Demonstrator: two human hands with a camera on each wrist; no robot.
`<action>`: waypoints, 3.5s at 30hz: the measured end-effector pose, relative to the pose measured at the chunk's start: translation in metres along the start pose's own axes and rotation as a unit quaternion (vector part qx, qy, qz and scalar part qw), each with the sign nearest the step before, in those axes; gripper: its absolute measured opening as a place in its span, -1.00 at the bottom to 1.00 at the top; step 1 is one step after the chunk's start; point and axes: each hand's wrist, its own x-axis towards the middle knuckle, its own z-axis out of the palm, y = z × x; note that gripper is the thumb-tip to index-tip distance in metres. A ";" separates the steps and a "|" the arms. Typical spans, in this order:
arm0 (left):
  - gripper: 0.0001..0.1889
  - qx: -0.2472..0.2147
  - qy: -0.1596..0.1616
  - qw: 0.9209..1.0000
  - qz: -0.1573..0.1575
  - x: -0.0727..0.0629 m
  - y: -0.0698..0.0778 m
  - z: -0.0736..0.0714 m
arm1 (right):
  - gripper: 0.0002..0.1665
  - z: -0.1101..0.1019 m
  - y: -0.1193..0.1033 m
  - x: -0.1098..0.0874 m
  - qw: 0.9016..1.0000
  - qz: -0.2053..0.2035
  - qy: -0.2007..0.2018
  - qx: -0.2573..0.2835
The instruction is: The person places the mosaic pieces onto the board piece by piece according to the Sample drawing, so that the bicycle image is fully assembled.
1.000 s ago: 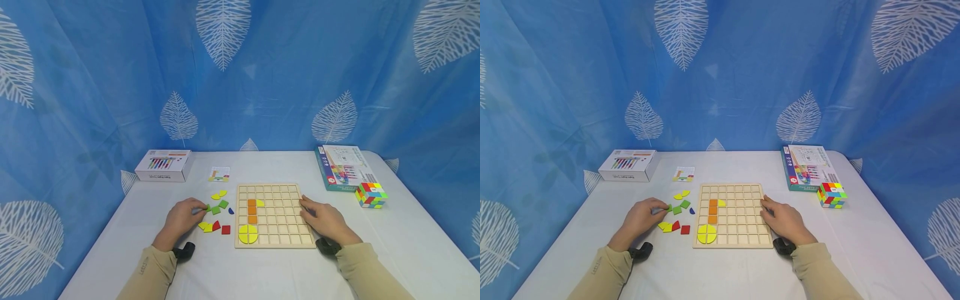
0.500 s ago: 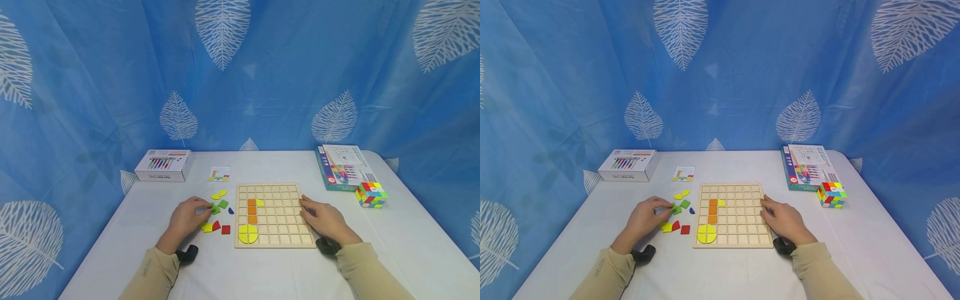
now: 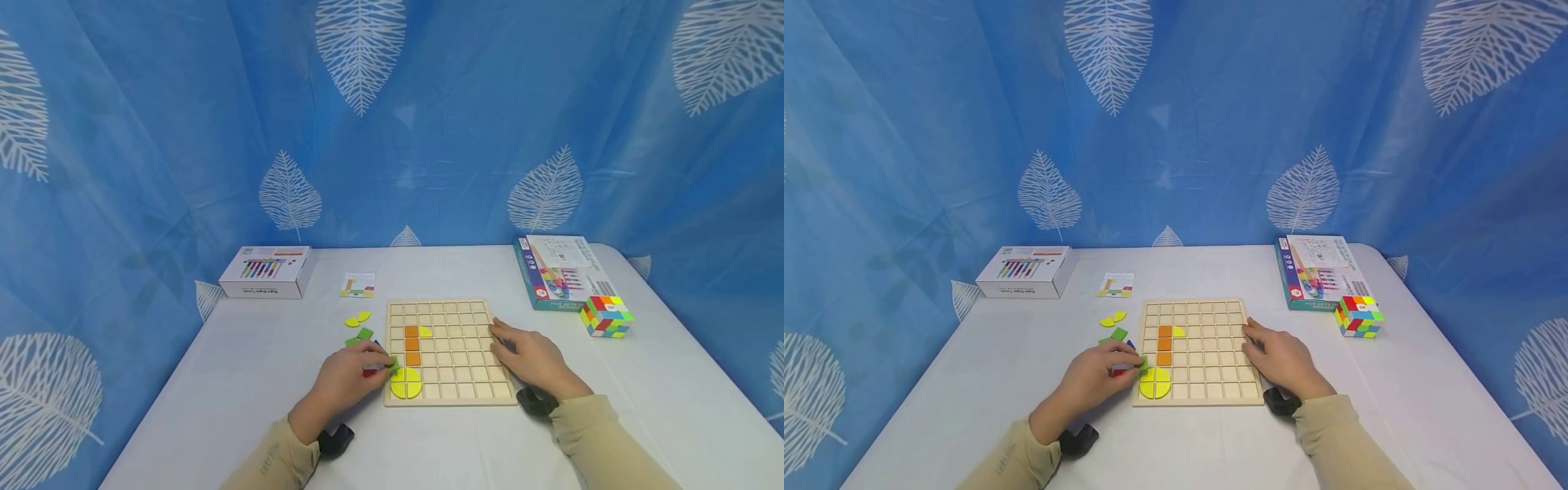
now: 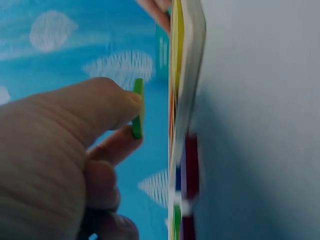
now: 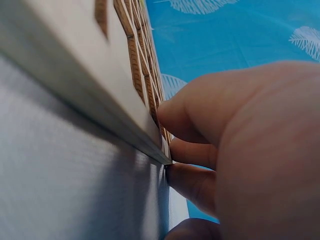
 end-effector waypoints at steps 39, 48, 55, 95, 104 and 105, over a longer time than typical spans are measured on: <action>-0.83 -0.003 -0.043 0.999 0.021 0.016 0.046 0.037 | -0.43 0.000 0.004 0.002 1.000 0.006 0.000 0.001; -0.81 -0.006 -0.051 0.998 0.041 0.016 0.047 0.037 | -0.43 0.001 0.005 0.001 1.000 0.010 -0.003 0.000; -0.86 0.014 -0.019 0.997 0.075 0.013 0.047 0.036 | -0.43 0.001 0.004 0.001 1.000 0.009 -0.004 0.005; -0.77 0.095 0.041 0.985 0.135 0.012 0.044 0.033 | -0.43 -0.003 0.002 0.001 1.000 0.012 -0.008 0.001; -0.82 0.094 0.158 0.983 -0.020 0.012 0.011 0.010 | -0.43 -0.002 0.003 0.001 1.000 0.012 -0.006 0.002; -0.81 0.094 0.150 0.982 -0.060 0.012 0.006 0.006 | -0.43 -0.001 0.003 0.001 1.000 0.012 -0.006 0.002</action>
